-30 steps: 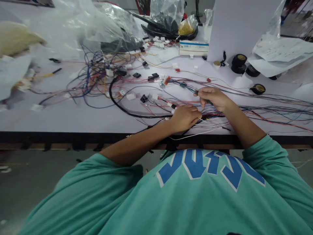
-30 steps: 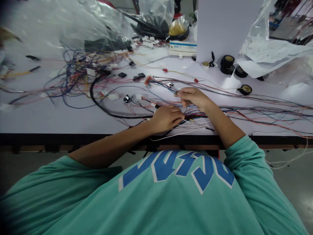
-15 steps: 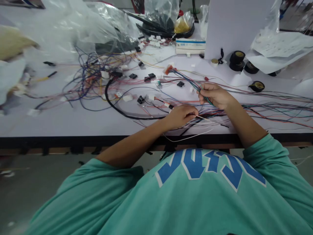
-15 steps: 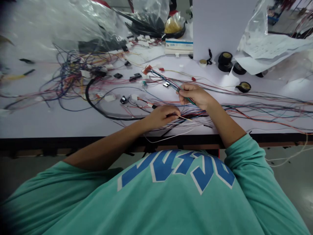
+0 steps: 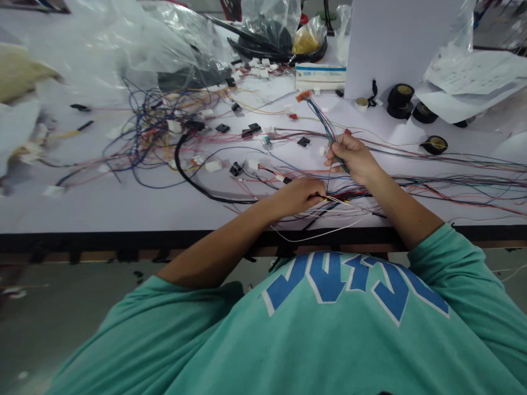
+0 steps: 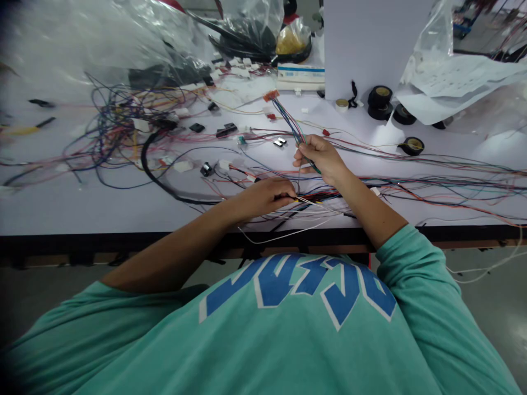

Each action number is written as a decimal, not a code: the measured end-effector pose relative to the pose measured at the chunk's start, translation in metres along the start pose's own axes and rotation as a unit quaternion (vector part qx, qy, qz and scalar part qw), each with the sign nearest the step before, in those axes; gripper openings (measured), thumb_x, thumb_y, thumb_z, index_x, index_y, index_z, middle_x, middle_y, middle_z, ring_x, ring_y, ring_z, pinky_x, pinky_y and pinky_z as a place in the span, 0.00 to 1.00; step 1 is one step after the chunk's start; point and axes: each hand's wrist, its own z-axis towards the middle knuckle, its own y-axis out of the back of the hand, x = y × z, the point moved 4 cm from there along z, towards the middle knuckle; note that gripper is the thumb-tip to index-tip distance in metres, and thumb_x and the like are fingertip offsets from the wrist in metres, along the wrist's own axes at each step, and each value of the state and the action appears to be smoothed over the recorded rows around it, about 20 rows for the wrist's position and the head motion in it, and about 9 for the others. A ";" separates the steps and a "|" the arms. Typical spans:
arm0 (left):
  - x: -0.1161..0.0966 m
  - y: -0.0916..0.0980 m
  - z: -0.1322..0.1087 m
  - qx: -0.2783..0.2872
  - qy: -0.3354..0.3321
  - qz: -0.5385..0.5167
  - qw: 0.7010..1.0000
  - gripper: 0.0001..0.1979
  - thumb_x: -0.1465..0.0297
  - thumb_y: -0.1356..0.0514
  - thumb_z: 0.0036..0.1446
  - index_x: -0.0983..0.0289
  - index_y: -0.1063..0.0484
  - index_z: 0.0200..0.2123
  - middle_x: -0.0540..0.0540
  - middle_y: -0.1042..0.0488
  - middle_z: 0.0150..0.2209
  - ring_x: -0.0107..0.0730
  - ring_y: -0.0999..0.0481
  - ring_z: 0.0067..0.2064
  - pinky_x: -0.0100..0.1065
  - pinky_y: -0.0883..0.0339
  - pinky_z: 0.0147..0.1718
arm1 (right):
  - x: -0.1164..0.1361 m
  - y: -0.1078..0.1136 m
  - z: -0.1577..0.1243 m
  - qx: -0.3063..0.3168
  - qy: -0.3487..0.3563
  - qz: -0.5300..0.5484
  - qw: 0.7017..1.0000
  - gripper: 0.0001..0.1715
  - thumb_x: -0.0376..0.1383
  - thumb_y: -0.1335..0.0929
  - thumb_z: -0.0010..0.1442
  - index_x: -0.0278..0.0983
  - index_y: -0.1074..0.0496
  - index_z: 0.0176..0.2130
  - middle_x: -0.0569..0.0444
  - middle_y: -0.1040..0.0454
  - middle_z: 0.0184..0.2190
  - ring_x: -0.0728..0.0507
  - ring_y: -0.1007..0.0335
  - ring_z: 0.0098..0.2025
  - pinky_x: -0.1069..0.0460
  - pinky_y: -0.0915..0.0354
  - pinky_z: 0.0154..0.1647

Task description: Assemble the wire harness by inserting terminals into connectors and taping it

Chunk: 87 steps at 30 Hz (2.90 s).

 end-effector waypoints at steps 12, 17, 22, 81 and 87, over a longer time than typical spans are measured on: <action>-0.001 0.011 -0.004 0.030 -0.027 -0.083 0.996 0.11 0.73 0.49 0.56 0.67 0.26 0.32 0.58 0.24 0.33 0.30 0.27 0.35 0.32 0.35 0.40 | -0.020 -0.012 0.007 -0.008 -0.068 0.143 0.987 0.09 0.29 0.38 0.64 0.38 0.43 0.31 0.62 0.30 0.26 0.53 0.27 0.32 0.57 0.30 0.34; 0.004 0.027 -0.013 -0.028 0.041 -0.189 0.981 0.10 0.68 0.44 0.54 0.67 0.25 0.33 0.58 0.23 0.34 0.32 0.25 0.36 0.34 0.32 0.38 | -0.018 -0.015 0.009 0.034 -0.043 0.165 0.985 0.10 0.29 0.37 0.63 0.39 0.43 0.31 0.61 0.28 0.28 0.54 0.27 0.32 0.55 0.30 0.39; 0.034 0.039 -0.019 -0.245 0.180 -0.362 0.881 0.15 0.67 0.41 0.52 0.67 0.30 0.42 0.57 0.25 0.35 0.26 0.27 0.26 0.30 0.31 0.25 | -0.019 -0.015 0.012 0.052 -0.033 0.097 0.993 0.09 0.32 0.40 0.65 0.39 0.45 0.32 0.65 0.33 0.23 0.55 0.33 0.22 0.58 0.32 0.28; 0.046 0.090 -0.047 -0.440 0.208 -0.706 0.515 0.16 0.75 0.57 0.64 0.63 0.29 0.40 0.48 0.34 0.18 0.15 0.47 0.11 0.18 0.54 0.08 | -0.003 -0.029 -0.032 -0.074 0.372 -0.531 0.758 0.34 0.51 0.35 0.56 0.35 0.37 0.55 0.40 0.34 0.55 0.36 0.40 0.57 0.39 0.43 0.56; 0.024 0.085 -0.042 -0.442 0.180 -0.717 0.508 0.21 0.73 0.63 0.66 0.65 0.31 0.46 0.46 0.38 0.17 0.13 0.52 0.10 0.17 0.60 0.09 | -0.020 -0.048 -0.013 -0.031 0.312 -0.567 0.762 0.34 0.44 0.36 0.58 0.31 0.42 0.59 0.38 0.33 0.54 0.35 0.37 0.56 0.39 0.41 0.55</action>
